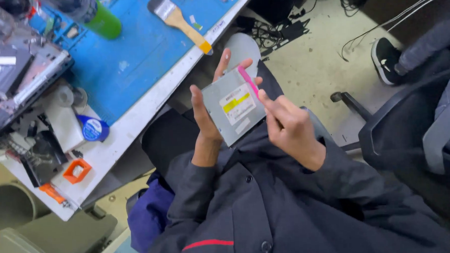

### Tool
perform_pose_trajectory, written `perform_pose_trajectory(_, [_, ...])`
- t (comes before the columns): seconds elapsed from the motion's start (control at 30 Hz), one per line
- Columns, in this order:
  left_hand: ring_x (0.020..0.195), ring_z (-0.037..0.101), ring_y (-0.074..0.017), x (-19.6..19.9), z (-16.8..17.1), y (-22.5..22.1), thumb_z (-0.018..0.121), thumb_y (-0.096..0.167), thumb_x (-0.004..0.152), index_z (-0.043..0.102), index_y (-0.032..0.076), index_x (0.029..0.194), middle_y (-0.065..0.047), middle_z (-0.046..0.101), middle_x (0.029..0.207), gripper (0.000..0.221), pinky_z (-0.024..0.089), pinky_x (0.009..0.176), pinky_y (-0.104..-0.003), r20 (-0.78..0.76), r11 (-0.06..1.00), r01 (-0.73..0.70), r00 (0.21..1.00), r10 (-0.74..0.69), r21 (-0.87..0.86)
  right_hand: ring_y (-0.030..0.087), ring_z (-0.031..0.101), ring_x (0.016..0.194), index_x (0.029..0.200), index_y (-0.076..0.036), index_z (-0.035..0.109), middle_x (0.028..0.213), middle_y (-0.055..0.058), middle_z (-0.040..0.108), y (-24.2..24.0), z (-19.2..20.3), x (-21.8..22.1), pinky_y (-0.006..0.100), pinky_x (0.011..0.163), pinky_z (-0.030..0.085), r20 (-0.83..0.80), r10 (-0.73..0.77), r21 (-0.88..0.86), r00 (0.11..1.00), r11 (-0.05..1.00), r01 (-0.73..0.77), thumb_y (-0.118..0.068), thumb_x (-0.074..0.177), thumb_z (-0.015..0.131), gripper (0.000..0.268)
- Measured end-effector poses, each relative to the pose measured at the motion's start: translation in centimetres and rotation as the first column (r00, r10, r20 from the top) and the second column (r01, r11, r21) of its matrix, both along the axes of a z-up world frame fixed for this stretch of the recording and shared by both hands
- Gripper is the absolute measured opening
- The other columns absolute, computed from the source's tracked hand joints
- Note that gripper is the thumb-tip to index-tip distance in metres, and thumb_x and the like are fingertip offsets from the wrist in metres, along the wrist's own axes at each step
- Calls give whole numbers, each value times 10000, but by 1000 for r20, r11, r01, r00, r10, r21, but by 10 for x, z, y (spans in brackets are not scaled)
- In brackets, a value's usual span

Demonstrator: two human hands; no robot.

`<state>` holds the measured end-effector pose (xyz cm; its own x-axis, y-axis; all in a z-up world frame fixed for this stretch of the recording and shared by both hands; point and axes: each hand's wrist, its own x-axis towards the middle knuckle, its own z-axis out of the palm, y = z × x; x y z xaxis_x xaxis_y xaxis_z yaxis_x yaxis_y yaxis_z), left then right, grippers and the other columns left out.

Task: Cleaning a laptop optical drive component using a large brush and a toothbrush at a repair workbench.

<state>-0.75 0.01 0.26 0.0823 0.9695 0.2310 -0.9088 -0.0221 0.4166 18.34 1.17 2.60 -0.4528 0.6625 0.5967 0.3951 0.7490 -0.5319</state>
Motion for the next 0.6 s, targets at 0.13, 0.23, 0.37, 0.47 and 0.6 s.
perform_pose_trajectory(0.13, [1391, 491, -497, 4, -7, 6, 439, 803, 911, 68, 189, 1696, -276, 281, 1655, 1063, 434, 1132, -642, 63, 999, 40, 997, -42, 31, 326, 521, 493, 1253, -125, 754, 698, -11, 477, -22, 12, -8, 335, 421, 453, 34, 52, -40, 998, 998, -50, -66, 1005, 578, 310])
perform_pose_trajectory(0.23, [1422, 464, -495, 10, -13, -2, 433, 797, 899, 72, 214, 1685, -242, 259, 1682, 1043, 388, 1161, -653, 18, 1000, 18, 1000, -18, -14, 402, 600, 620, 1235, -55, 752, 712, 101, 517, -16, 12, 3, 413, 450, 433, 32, -37, -7, 999, 999, 37, 17, 987, 620, 290])
perform_pose_trajectory(0.37, [1409, 411, -552, 1, -7, 7, 470, 799, 905, 76, 206, 1689, -288, 209, 1672, 1059, 358, 1128, -704, 194, 997, 79, 978, -80, 12, 349, 512, 517, 924, -117, 757, 691, 1, 465, -18, 28, -13, 359, 440, 430, 103, 4, 15, 995, 1000, -5, -119, 996, 641, 137])
perform_pose_trajectory(0.47, [1448, 297, -602, 2, -14, 7, 497, 801, 886, 65, 220, 1680, -273, 141, 1693, 1074, 283, 1139, -736, 296, 986, 165, 943, -150, -28, 371, 563, 580, 1066, -112, 763, 716, 43, 499, 8, 23, 15, 350, 469, 438, 67, -66, -61, 996, 996, 71, -87, 1018, 650, 125])
perform_pose_trajectory(0.6, [1488, 177, -613, 1, -20, 6, 530, 846, 852, 50, 240, 1677, -244, 77, 1713, 1131, 217, 1137, -762, 403, 979, 203, 896, -184, -4, 396, 650, 738, 1364, 2, 720, 861, 200, 617, 9, 34, 24, 367, 650, 512, -147, -111, -251, 983, 965, 71, -14, 1079, 557, 329])
